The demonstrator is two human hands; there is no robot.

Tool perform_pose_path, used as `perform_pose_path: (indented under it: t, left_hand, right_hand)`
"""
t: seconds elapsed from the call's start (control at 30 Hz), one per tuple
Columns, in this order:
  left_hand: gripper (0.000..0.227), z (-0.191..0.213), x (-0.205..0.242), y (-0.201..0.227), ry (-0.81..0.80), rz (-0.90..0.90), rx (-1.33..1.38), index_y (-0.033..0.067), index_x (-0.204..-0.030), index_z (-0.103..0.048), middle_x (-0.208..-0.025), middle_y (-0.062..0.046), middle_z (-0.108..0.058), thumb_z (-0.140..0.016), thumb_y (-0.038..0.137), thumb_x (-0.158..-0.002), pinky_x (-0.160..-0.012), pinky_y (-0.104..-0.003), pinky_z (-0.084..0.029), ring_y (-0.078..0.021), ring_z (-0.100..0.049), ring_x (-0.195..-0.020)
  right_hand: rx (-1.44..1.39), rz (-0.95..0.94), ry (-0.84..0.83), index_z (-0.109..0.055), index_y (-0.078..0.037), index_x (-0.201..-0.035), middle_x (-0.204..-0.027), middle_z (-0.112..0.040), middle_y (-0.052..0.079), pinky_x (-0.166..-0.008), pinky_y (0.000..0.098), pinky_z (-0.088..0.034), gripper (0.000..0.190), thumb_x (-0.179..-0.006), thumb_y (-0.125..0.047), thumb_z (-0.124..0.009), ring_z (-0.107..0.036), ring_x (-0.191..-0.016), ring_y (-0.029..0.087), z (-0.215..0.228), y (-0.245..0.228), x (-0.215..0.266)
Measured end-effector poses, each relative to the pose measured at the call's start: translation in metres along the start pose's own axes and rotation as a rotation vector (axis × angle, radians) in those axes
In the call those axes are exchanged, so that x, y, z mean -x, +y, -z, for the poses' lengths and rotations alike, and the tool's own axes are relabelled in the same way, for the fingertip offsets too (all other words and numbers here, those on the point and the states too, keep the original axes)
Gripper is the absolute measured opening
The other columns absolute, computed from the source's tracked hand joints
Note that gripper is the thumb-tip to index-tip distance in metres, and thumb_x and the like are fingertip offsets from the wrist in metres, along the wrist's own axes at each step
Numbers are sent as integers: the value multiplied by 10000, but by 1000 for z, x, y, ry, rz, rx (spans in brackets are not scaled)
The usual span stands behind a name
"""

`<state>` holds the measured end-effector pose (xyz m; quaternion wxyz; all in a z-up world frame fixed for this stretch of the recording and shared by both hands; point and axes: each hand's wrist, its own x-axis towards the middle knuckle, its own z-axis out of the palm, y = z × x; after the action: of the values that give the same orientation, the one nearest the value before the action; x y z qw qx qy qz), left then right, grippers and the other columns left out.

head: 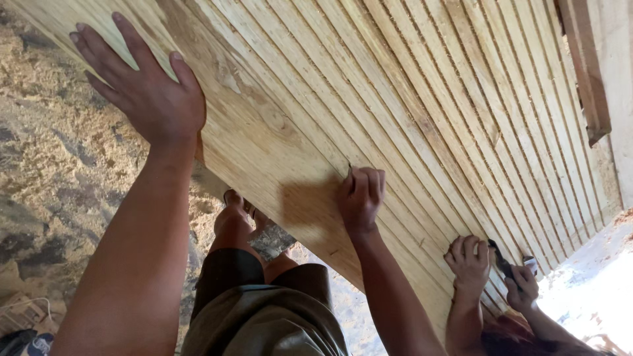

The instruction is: The person sands a large wooden board with a sanding block, moving it back and forth along the grain. Another person is also sanding the same board nearby.

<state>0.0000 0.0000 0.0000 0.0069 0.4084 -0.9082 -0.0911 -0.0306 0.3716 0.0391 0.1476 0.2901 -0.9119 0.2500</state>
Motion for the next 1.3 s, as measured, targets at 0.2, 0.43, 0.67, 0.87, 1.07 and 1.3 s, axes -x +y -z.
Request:
perform_pose_path:
  t: [0.2, 0.43, 0.67, 0.87, 1.07, 1.3]
  left_hand:
    - [755, 11, 10, 7, 21, -16, 7, 81, -1719, -89, -1697, -286, 16, -419, 358, -1100, -1298, -702, -172, -468, -8, -1605]
    - [728, 20, 9, 12, -26, 2, 66, 56, -1700, -121, -1731, -321, -20, -431, 350, -1111, -1331, -710, -177, -501, -27, -1629]
    - [735, 21, 5, 13, -4, -3, 38, 38, -1698, -143, -1695, -323, -23, -422, 358, -1098, -1301, -728, -177, -506, -32, -1624]
    - [740, 17, 8, 11, 26, -23, 35, 16, -1697, -134, -1669, -336, -6, -452, 336, -1110, -1297, -741, -183, -518, -21, -1623]
    - [746, 16, 8, 11, -6, 4, 45, 42, -1710, -131, -1687, -333, -11, -437, 372, -1115, -1292, -749, -171, -511, -21, -1616]
    - [729, 16, 9, 9, 27, -16, 71, 28, -1690, -142, -1697, -337, -19, -460, 330, -1107, -1302, -742, -176, -512, -24, -1608]
  right_hand:
    - [-23, 29, -56, -609, 1, -952, -890, -602, 160, -740, 452, -506, 146, -880, 110, -676, -587, -819, 341, -20, -28, -45]
    - [-61, 57, -12, -614, 16, -909, -865, -590, 161, -720, 455, -487, 143, -845, 136, -659, -568, -795, 340, 3, -34, -49]
    - [-70, 51, -79, -644, 34, -924, -873, -588, 183, -744, 460, -491, 169, -798, 147, -646, -574, -820, 359, -39, -51, -77]
    - [-26, -6, -23, -637, 27, -881, -888, -601, 164, -759, 448, -492, 154, -809, 163, -633, -574, -841, 334, -11, -46, -60]
    - [-80, 38, -47, -640, 47, -892, -894, -604, 187, -746, 457, -481, 127, -810, 142, -659, -567, -831, 349, -42, -52, -70]
    - [-11, -58, 1, -633, 25, -883, -895, -605, 161, -756, 451, -481, 140, -829, 152, -662, -569, -842, 343, -10, -46, -54]
